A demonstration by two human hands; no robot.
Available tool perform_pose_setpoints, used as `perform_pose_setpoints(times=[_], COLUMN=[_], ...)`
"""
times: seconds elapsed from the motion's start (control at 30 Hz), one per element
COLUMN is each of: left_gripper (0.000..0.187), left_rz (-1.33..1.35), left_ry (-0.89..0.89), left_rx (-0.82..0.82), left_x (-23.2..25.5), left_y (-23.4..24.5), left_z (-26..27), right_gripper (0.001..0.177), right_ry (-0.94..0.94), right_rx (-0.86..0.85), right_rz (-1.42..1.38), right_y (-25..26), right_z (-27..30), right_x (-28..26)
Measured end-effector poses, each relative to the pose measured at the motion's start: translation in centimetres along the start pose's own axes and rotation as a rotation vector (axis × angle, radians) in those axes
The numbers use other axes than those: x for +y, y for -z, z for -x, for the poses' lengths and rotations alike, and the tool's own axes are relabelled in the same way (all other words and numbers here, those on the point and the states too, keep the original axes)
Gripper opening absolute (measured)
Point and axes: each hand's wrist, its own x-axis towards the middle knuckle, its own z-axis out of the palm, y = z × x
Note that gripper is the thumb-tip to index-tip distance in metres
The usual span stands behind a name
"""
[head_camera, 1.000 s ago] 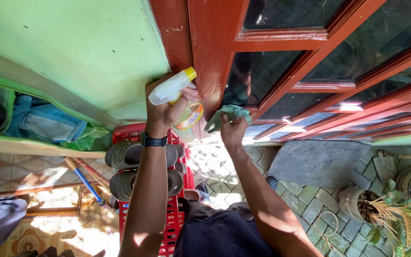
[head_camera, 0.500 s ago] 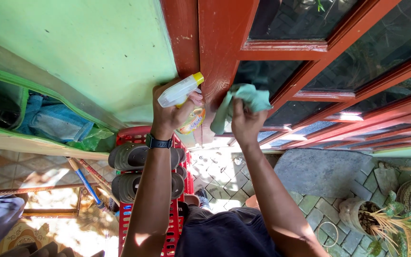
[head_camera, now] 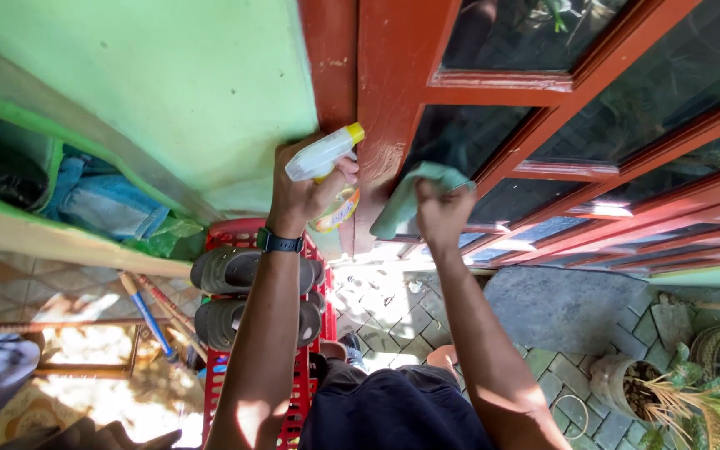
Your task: Cleaning the glass panels of a wooden door using a spray cleaner and a cloth.
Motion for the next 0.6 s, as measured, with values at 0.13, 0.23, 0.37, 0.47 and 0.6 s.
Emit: perform_pose_setpoints(times=[0.13, 0.23, 0.37, 0.47, 0.6], left_gripper=[0.020, 0.017, 0.014, 0.016, 0.020], left_rz=[0.006, 0.017, 0.020, 0.005, 0.001], left_ry=[0.014, 0.001, -0.010, 0.017, 0.033], left_rx=[-0.008, -0.002, 0.013, 0.007, -0.006], left_x=[0.2, -0.4, -0.9, -0.1, 0.1], left_y=[0.1, -0.2, -0.4, -0.2, -0.2], left_z=[-0.1, 0.0, 0.1, 0.0, -0.2], right_gripper=[0.008, 0.007, 0.006, 0.008, 0.010], right_ry=[0.166, 0.240, 0.069, 0.088, 0.151], right_rx=[0.018, 0.002, 0.013, -0.017, -0.040], right_rz=[-0.081, -0.162, 0.038, 0.211, 0.308], right_y=[0.0, -0.1, 0.0, 0.1, -0.6], right_z=[-2.6, -2.3, 1.6, 4.0, 1.8], right_x=[-6.0, -5.0, 3.6, 6.2, 1.2])
